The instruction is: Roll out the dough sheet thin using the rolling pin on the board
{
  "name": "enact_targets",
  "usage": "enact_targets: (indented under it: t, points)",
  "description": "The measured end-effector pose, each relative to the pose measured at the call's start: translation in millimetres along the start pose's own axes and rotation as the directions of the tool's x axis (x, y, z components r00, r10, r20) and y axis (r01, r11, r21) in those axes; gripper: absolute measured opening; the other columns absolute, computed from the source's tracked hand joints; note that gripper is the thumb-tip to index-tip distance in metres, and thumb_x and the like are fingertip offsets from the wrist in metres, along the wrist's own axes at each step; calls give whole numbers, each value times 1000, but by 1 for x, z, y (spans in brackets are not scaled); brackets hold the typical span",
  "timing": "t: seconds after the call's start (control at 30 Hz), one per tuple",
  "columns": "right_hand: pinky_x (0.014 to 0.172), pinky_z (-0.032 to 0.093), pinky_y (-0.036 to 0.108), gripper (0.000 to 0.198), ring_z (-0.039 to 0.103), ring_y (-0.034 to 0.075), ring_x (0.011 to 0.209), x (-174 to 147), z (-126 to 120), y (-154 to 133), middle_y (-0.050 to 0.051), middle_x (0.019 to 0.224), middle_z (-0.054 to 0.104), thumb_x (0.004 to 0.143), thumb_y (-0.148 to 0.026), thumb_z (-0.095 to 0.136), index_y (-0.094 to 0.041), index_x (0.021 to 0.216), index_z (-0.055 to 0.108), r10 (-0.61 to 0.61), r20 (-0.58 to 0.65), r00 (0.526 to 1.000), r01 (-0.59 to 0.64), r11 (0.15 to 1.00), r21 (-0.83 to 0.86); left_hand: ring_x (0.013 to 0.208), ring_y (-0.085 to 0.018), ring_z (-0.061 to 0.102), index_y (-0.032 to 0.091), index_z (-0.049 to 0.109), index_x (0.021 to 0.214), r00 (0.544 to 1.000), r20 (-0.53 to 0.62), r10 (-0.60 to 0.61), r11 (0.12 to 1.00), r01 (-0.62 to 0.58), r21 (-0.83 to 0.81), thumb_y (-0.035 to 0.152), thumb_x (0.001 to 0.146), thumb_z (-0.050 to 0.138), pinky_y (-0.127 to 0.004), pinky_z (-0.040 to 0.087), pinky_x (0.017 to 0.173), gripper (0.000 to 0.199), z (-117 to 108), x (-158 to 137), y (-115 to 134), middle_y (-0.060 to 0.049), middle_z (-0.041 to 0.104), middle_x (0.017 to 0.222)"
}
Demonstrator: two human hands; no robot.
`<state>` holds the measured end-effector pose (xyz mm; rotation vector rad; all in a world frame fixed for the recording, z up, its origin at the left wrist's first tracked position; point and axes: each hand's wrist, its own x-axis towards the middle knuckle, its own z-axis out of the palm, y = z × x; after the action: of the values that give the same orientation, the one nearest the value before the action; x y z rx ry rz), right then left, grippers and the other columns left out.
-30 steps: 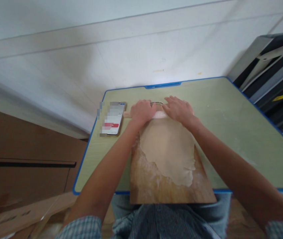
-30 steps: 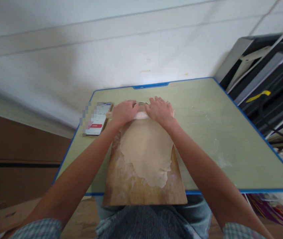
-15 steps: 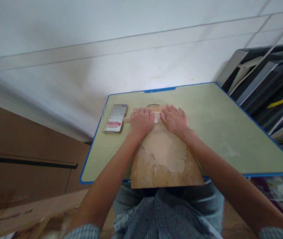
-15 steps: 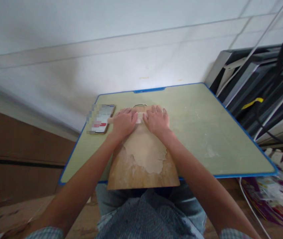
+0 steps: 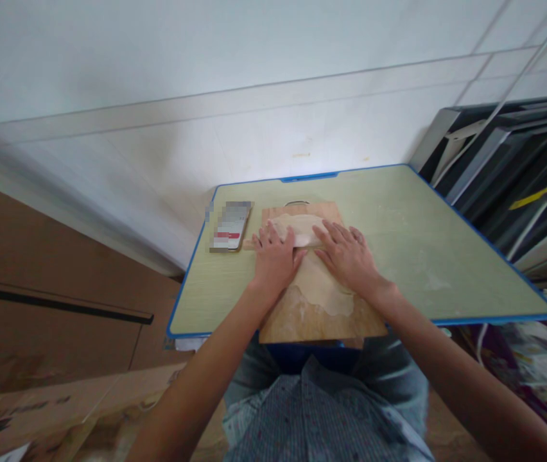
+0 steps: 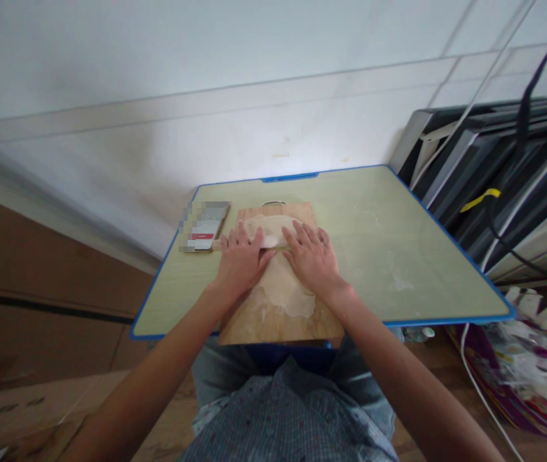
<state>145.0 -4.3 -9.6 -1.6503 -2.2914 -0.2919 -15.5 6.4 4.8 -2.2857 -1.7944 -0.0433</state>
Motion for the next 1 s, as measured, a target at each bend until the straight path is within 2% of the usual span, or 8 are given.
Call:
enact_targets:
  t: [0.37,0.5,0.63,0.7,0.8,0.9,1.0]
  points:
    - [103,31,46,46,42,27,128,12,12,6,12,142,47,95,-37,36,-17,135,47,11,-38,999,-11,1000,10,134,-39,32,17,32,144,998,-4,62,996,-62,-70,64,88,30,-61,23,105,73,6,18,-10,-22,31,149]
    - [99,34,45,46,42,28,128,25,15,11,13,140,49,96,-40,33,-17,132,50,14,-15,1000,-14,1000,17,137,-35,27,18,39,139,992,-11,124,979,-124,-160,69,86,29,-56,28,105,74,4,33,-17,-16,36,147]
    - [97,35,44,48,42,28,128,43,19,18,12,139,50,96,-45,29,-18,129,52,25,-5,1000,-25,999,33,127,-29,42,17,53,126,991,-18,134,964,-134,-229,62,90,30,-43,35,103,62,5,57,-22,-14,52,135]
    - [98,35,43,48,42,27,127,53,20,21,12,138,51,97,-45,27,-18,126,54,32,1,999,-32,999,38,122,-27,48,15,57,121,993,-2,114,965,-112,-239,59,92,28,-41,37,101,60,7,70,-23,-14,57,128]
    - [96,35,40,47,51,26,118,70,20,24,12,127,60,97,-42,25,-17,117,60,48,45,998,-49,998,39,118,-27,51,15,60,117,993,25,113,968,-105,-229,59,92,23,-40,40,97,62,10,88,-25,-13,60,122]
    - [86,40,35,46,59,25,103,85,19,23,11,110,67,97,-38,25,-17,103,64,100,104,990,-103,994,26,113,-26,55,15,62,113,991,51,125,963,-108,-246,61,92,20,-38,42,93,65,12,102,-28,-13,63,116]
    - [77,42,34,45,61,25,97,99,21,22,13,104,68,96,-36,25,-16,97,66,197,143,970,-200,980,7,107,-25,59,16,64,110,989,82,119,952,-91,-292,62,91,20,-36,44,90,67,13,115,-30,-13,65,113]
